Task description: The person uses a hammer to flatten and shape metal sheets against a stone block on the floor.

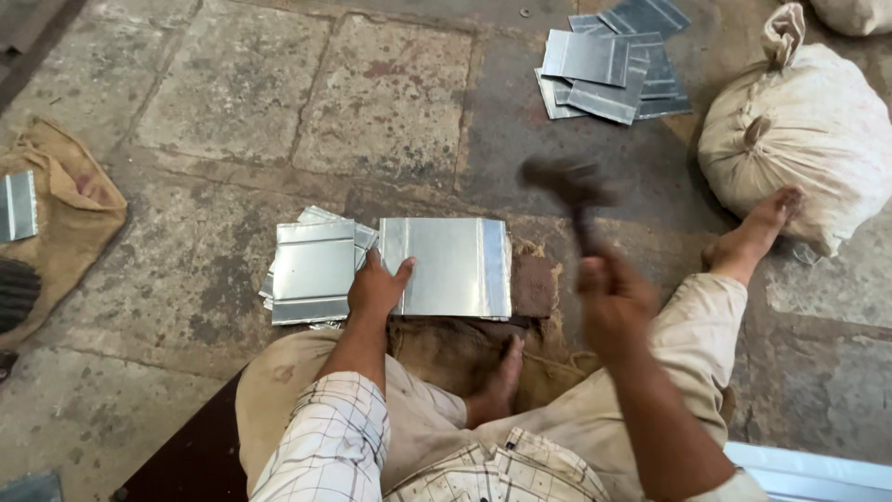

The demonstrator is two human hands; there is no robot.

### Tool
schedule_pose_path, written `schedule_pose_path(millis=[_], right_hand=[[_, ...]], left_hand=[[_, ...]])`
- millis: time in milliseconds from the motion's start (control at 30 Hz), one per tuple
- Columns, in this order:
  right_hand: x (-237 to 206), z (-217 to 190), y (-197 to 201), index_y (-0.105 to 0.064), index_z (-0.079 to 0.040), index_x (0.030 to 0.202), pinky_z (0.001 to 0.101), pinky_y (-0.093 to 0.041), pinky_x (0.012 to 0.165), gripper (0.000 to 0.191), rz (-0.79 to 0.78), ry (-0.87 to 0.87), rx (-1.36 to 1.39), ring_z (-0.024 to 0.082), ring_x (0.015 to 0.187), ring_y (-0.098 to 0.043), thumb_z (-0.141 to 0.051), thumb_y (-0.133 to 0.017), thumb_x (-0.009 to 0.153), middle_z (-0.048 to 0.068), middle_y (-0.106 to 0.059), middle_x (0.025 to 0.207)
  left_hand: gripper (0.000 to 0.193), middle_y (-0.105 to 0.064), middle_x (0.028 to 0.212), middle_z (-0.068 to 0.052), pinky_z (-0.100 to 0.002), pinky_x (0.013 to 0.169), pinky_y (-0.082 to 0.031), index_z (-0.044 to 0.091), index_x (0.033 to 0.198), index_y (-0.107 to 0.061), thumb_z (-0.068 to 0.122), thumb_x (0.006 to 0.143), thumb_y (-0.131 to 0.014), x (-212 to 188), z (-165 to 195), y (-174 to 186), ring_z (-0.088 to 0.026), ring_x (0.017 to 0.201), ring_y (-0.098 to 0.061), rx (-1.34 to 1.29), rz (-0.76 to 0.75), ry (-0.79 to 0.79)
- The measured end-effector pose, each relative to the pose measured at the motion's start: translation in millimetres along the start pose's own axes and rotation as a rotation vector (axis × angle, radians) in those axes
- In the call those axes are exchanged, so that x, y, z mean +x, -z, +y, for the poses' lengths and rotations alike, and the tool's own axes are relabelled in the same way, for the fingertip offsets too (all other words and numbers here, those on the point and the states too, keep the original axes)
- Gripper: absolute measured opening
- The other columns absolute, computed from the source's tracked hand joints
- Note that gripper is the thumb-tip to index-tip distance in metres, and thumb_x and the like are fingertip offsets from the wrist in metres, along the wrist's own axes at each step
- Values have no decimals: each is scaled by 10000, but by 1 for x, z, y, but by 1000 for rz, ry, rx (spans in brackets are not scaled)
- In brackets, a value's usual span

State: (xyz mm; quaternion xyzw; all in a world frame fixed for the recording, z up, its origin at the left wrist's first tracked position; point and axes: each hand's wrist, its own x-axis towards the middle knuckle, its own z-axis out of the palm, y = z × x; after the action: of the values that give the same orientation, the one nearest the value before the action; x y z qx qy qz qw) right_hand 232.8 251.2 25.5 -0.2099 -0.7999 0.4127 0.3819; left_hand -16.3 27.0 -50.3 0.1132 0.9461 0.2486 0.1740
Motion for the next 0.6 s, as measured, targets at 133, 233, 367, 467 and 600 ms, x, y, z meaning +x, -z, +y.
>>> schedule_pose_path(millis=[133, 233, 367, 467, 600], right_hand=[[11, -19, 36, -615, -124, 1332, 273, -481, 645, 317, 171, 356, 628, 103, 725, -571, -349, -619, 1109, 33, -632, 865], [-23, 6, 15, -624, -84, 1290, 273, -500, 701, 333, 160, 410, 691, 140, 787, -591, -343, -616, 1080, 73, -660, 946], [-71, 50, -47, -631, 14, 1295, 307, -545, 818, 348, -103, 72, 174, 218, 941, -661, -234, -638, 1051, 156, -720, 1112], [-67, 55, -59, -768, -60, 1190, 333, -552, 681, 288, -341, -435, -384, 222, 697, -697, -260, -733, 986, 212, -751, 874], [-18, 18, -13, -709, -21, 1261, 314, -545, 638, 333, -74, -74, -204, 148, 716, -665, -208, -712, 986, 144, -763, 916]], left_hand=[[995, -646, 1314, -245, -514, 956, -536, 57, 1487, -406, 778, 827, -591, 4, -1, -3, -426, 1182, -643, 5, -23, 27], [1007, -643, 1315, -240, -516, 946, -539, 59, 1493, -395, 783, 821, -590, 4, -1, -5, -422, 1181, -643, 3, -27, 32], [1016, -651, 1311, -253, -519, 937, -547, 30, 1479, -411, 787, 830, -603, 2, 3, 0, -430, 1172, -652, -7, 12, -7], [1030, -649, 1277, -262, -525, 934, -541, 92, 1540, -350, 790, 820, -585, -2, 7, 4, -438, 1161, -643, -1, -54, 69], [985, -665, 1280, -261, -513, 953, -541, 47, 1463, -451, 778, 823, -618, -8, 6, 4, -432, 1171, -653, 22, -17, 8]])
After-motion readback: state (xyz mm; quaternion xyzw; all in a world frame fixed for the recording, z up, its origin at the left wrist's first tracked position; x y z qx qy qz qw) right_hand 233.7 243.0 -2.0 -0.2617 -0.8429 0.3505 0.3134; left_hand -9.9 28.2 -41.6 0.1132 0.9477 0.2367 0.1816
